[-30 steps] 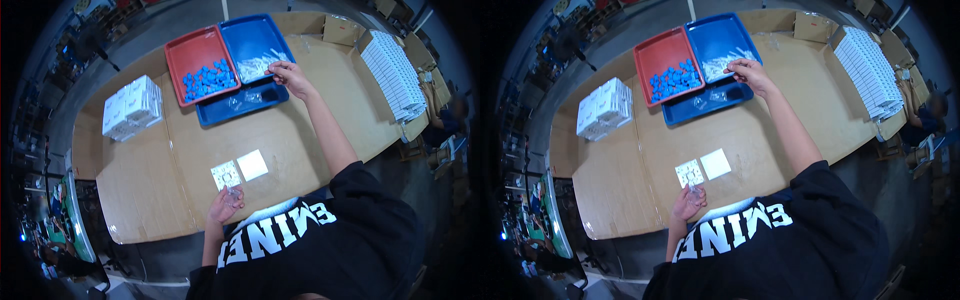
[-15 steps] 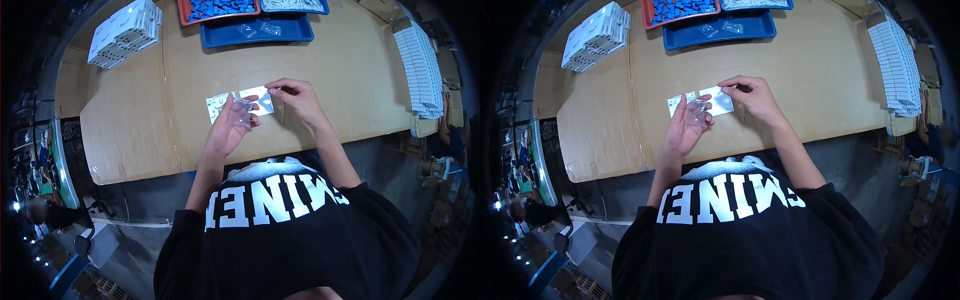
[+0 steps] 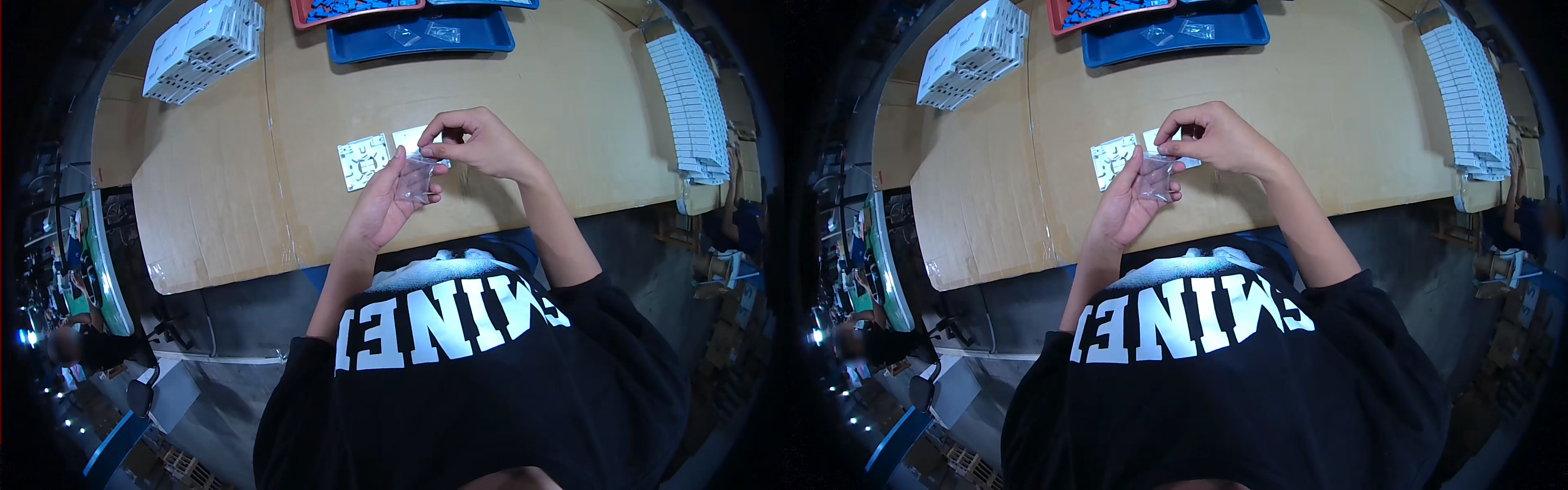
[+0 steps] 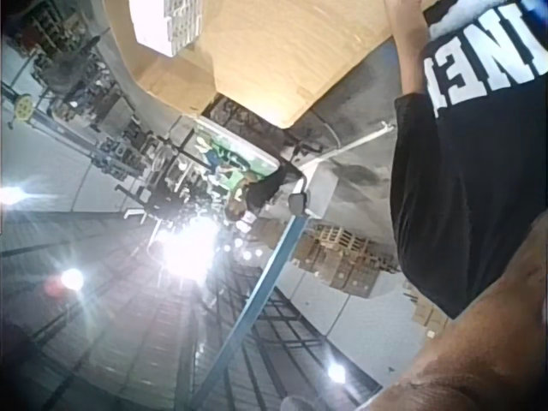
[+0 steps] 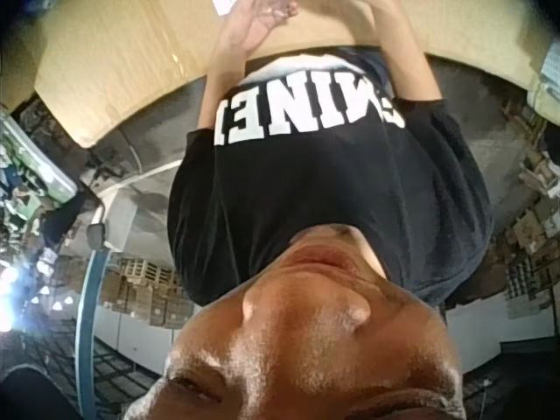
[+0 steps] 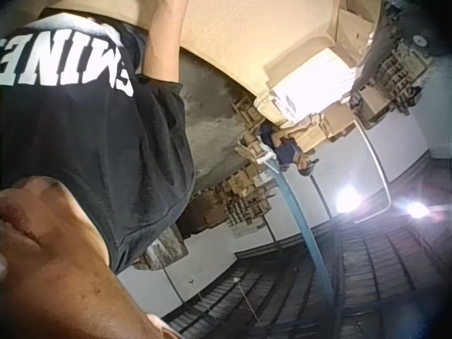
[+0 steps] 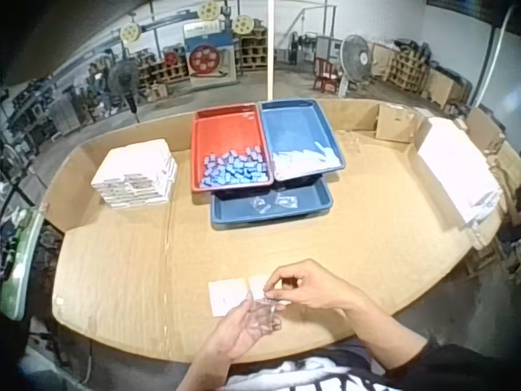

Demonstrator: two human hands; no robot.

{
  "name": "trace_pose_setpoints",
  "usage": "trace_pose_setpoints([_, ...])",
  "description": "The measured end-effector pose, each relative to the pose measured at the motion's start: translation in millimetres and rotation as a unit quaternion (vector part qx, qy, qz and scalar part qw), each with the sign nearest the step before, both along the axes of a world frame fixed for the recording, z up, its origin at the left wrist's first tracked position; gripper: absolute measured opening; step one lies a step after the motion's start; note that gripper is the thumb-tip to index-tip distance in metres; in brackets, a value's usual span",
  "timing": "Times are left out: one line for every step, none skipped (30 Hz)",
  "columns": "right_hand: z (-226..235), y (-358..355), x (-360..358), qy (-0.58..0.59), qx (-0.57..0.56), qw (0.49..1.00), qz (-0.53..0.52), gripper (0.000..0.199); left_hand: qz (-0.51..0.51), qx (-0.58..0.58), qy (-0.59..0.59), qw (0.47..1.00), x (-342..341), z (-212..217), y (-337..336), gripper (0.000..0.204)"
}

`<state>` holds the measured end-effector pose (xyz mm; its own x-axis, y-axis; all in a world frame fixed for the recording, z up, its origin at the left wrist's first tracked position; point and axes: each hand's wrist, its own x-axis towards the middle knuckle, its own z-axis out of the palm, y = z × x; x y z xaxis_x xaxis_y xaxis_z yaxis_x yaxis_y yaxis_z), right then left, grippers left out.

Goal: Assembling small hardware components and putting them into boxes.

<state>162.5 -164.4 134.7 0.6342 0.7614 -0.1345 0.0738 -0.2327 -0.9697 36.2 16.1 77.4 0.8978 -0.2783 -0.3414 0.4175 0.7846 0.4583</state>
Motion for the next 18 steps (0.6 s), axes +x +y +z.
trace_pose_setpoints([1,0,2,0.000,0.000,1.000,-0.001,0.015,-0.002,0.001,0.002,1.000,-1,0,0,0.049])
trace_pose_setpoints([0,1,5,-0.049,0.003,0.998,0.035,0.016,-0.003,0.001,0.002,1.000,-1,1,0,0.049])
trace_pose_setpoints([0,1,8,-0.098,0.006,0.993,0.071,0.017,-0.005,0.000,0.000,1.000,-1,2,1,0.049])
trace_pose_setpoints([1,2,10,-0.098,0.006,0.993,0.069,0.017,-0.007,0.000,-0.004,1.000,0,2,1,0.049])
trace_pose_setpoints([2,3,11,-0.075,0.007,0.993,0.086,0.015,-0.009,-0.001,-0.004,1.000,1,1,1,0.049])
trace_pose_setpoints([3,4,13,-0.052,0.008,0.993,0.102,0.013,-0.012,-0.003,-0.009,1.000,2,1,2,0.047])
trace_pose_setpoints([5,5,15,-0.052,0.009,0.993,0.101,0.013,-0.013,-0.003,-0.014,1.000,3,1,3,0.045])
trace_pose_setpoints([8,7,17,-0.045,-0.002,0.990,0.136,0.014,-0.014,-0.003,-0.014,1.000,3,2,3,0.045])
trace_pose_setpoints([10,8,18,-0.038,-0.013,0.984,0.171,0.015,-0.009,0.013,-0.018,1.000,2,3,2,0.045])
trace_pose_setpoints([10,8,20,-0.042,-0.011,0.985,0.170,0.015,-0.005,0.029,-0.024,0.999,5,4,3,0.044])
trace_pose_setpoints([7,7,21,-0.049,0.009,0.983,0.179,0.017,-0.007,0.032,-0.028,0.999,5,6,3,0.044])
trace_pose_setpoints([7,6,23,-0.057,0.028,0.980,0.189,0.021,-0.009,0.030,-0.030,0.999,4,7,2,0.044])
trace_pose_setpoints([9,7,23,-0.060,0.030,0.980,0.189,0.021,-0.010,0.027,-0.031,0.999,3,7,2,0.044])
trace_pose_setpoints([11,8,22,-0.025,0.018,0.985,0.170,0.024,-0.010,0.030,-0.034,0.999,5,7,5,0.044])
trace_pose_setpoints([13,9,21,0.009,0.006,0.989,0.150,0.028,-0.020,0.020,-0.044,0.999,8,6,8,0.044])
trace_pose_setpoints([15,9,19,0.005,0.005,0.989,0.145,0.028,-0.034,0.008,-0.054,0.998,12,5,8,0.044])
trace_pose_setpoints([17,10,16,0.032,-0.020,0.986,0.160,0.031,-0.040,0.008,-0.060,0.997,12,4,7,0.044])
trace_pose_setpoints([21,11,12,0.060,-0.045,0.982,0.173,0.034,-0.037,0.014,-0.047,0.998,9,4,5,0.044])
